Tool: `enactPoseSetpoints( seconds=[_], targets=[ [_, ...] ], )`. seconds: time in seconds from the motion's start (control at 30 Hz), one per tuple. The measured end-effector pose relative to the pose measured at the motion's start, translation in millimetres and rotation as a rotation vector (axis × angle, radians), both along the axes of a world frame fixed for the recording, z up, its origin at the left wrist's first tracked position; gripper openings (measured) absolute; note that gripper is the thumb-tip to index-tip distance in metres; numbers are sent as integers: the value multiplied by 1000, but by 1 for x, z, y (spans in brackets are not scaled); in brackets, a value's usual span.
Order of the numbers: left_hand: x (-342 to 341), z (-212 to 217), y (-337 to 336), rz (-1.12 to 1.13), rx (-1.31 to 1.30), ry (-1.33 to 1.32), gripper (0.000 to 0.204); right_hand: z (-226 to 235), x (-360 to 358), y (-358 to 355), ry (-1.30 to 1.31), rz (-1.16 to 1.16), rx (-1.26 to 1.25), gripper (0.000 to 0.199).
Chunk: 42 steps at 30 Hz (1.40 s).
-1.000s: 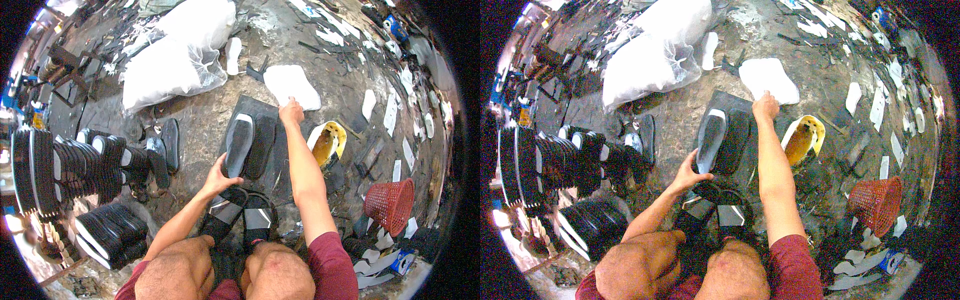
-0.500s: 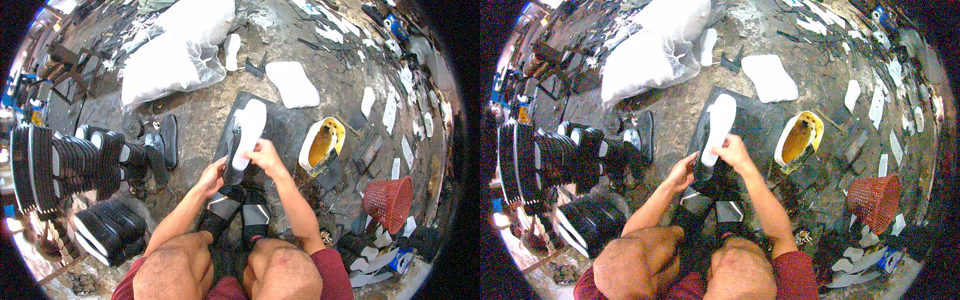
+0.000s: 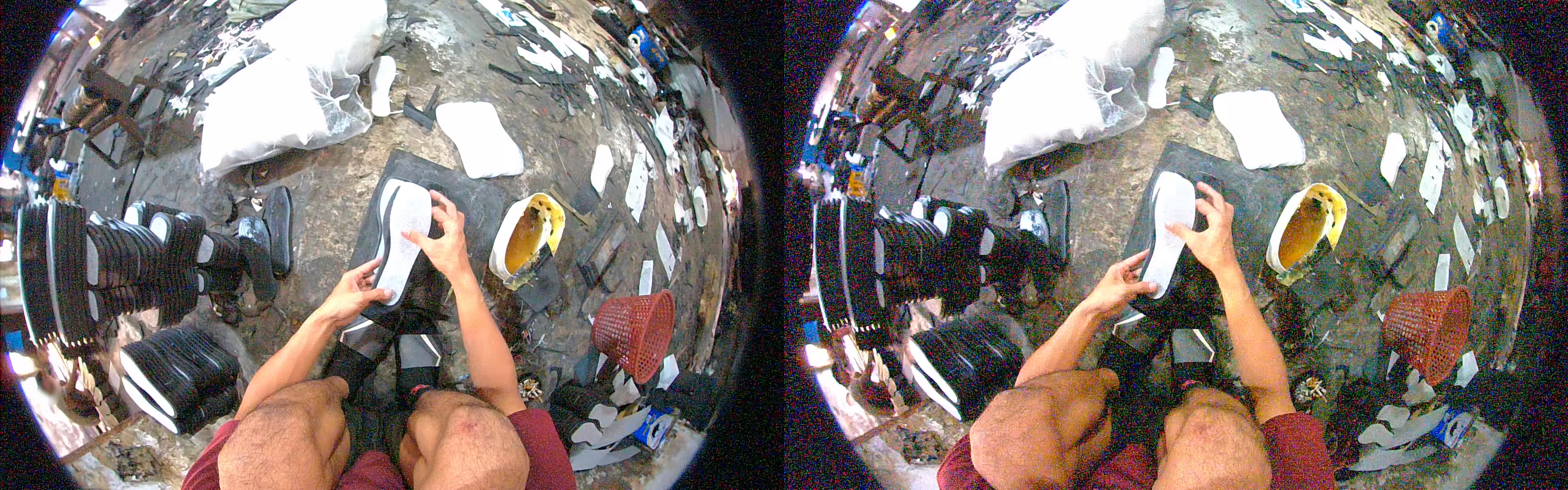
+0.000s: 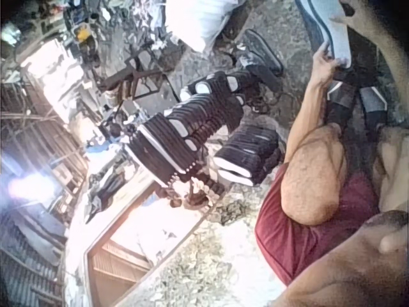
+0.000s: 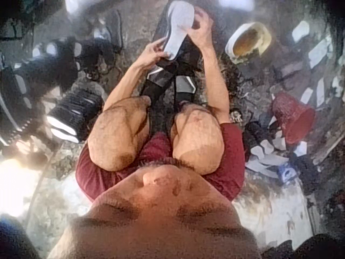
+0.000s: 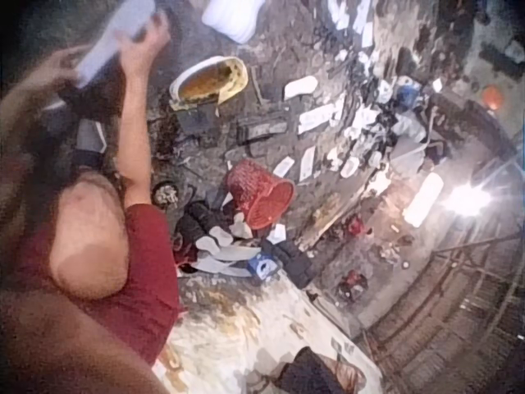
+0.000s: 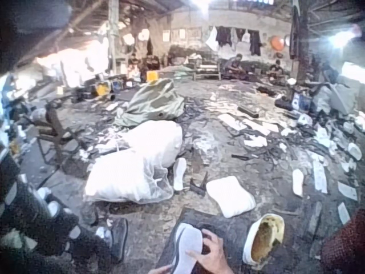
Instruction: The person assembles footwear by applying adhesive to black soles and attaching white insoles. They handle multiple soles and insoles, apply glue with a small tool, and stack the finished pairs.
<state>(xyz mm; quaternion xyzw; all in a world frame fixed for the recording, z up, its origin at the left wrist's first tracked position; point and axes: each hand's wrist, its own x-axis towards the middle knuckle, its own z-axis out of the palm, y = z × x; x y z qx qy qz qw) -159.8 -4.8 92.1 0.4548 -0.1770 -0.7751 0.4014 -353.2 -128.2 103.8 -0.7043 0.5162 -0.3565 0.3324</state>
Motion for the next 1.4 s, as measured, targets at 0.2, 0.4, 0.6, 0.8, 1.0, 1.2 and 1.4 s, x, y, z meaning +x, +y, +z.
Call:
enactPoseSetpoints(
  seconds=[0.2,0.4,0.6,0.8,1.0,1.2,1.4],
  targets=[
    [-2,19,-2,-51,-74,-26,91,-18,-9,-14,-289,121,337,44],
    [-4,26,-8,-79,-20,-215,73,-4,-2,0,-230,100,400,45],
    [-4,36,-9,-157,-222,-419,60,26,1,-8,-710,7,420,58],
    [-2,26,-5,-100,-207,-382,63,17,4,-19,-707,73,483,52],
    [-10,-15,-26,-42,-402,-1105,103,-27,13,-49,-260,-321,253,56],
    [-32,-37,-31,-238,-455,-1539,133,-73,-3,-32,0,-426,187,51],
    [-3,-41,-24,-12,-550,-1446,123,-76,-1,-14,191,-310,120,57]
  ],
)
